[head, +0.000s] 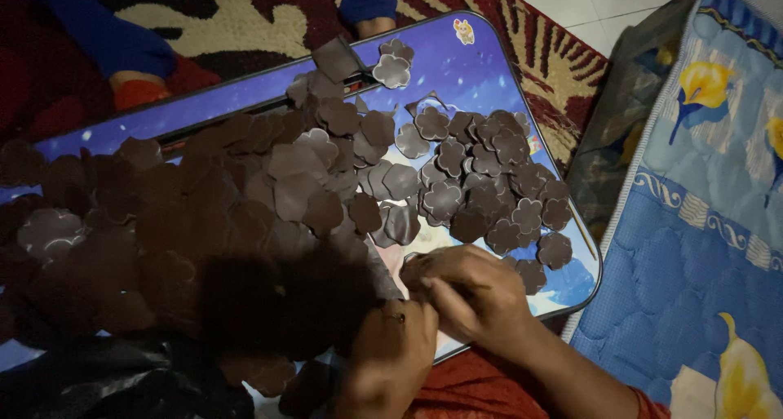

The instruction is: The person sits on the floor and uses a small stick to trace or mark the edges of flower-shaped paper cutouts on a tray. They handle the cutouts one at a time, turning them over and placing them back on the tray.

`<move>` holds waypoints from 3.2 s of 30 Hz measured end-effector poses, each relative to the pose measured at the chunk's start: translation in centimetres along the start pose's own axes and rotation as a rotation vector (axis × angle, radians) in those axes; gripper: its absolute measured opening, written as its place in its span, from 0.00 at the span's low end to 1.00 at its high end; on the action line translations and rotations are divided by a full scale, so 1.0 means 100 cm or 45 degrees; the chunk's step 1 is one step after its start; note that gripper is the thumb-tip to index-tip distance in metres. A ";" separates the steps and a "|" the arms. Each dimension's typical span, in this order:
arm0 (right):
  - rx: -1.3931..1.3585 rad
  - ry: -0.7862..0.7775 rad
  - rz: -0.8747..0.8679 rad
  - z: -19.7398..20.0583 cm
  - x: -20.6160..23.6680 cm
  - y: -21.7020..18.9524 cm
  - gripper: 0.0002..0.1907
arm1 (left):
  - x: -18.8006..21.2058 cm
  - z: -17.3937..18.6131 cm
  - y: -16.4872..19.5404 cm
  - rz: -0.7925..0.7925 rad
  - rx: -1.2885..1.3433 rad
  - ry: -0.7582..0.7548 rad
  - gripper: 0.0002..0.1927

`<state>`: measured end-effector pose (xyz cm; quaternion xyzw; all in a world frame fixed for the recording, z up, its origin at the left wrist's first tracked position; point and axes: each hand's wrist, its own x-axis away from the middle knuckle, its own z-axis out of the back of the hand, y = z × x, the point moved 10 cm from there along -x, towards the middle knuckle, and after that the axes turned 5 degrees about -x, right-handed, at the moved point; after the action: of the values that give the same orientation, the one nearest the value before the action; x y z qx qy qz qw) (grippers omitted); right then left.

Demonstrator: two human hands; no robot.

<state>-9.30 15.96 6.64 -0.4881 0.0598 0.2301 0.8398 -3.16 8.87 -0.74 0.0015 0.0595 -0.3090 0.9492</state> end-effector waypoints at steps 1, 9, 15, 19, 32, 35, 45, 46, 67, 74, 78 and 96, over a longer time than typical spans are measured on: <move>-0.019 0.052 -0.090 0.006 0.002 0.010 0.06 | -0.002 0.007 -0.008 0.013 0.091 0.098 0.06; -0.076 0.141 -0.112 0.039 0.011 0.031 0.12 | -0.020 0.044 -0.076 0.356 0.589 0.540 0.31; -0.094 0.173 -0.427 0.049 0.027 0.046 0.18 | -0.017 0.049 -0.081 0.392 0.630 0.598 0.18; 0.035 0.068 -0.344 0.045 0.015 0.039 0.18 | -0.019 0.030 -0.083 0.385 0.788 0.493 0.10; 0.580 -0.221 -0.195 -0.002 -0.013 0.008 0.16 | -0.010 0.014 -0.108 0.740 1.338 0.319 0.09; 0.538 -0.217 -0.138 -0.007 -0.013 0.001 0.15 | -0.005 0.012 -0.113 0.856 1.432 0.350 0.08; 0.184 -0.076 -0.669 0.030 0.005 0.048 0.15 | 0.009 0.006 -0.126 1.029 1.669 0.510 0.08; 0.259 0.038 -0.613 0.046 0.000 0.043 0.17 | 0.010 0.011 -0.126 0.994 1.616 0.560 0.09; -0.082 0.002 -0.493 0.021 -0.032 0.069 0.09 | 0.021 -0.004 -0.117 0.749 1.684 0.950 0.09; -0.761 -0.105 -0.741 0.003 -0.011 0.101 0.12 | 0.017 0.001 -0.115 0.778 1.588 0.881 0.08; -0.753 -0.106 -0.772 0.001 -0.006 0.103 0.12 | 0.014 0.006 -0.117 0.790 1.491 0.852 0.09; 0.675 -0.152 -0.042 -0.001 -0.087 0.014 0.16 | 0.040 -0.032 -0.125 0.945 1.682 1.093 0.12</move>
<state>-17.63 13.59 8.30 -0.2378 0.0603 0.2212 0.9439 -7.61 -3.46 -3.98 0.6875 0.2164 0.0762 0.6890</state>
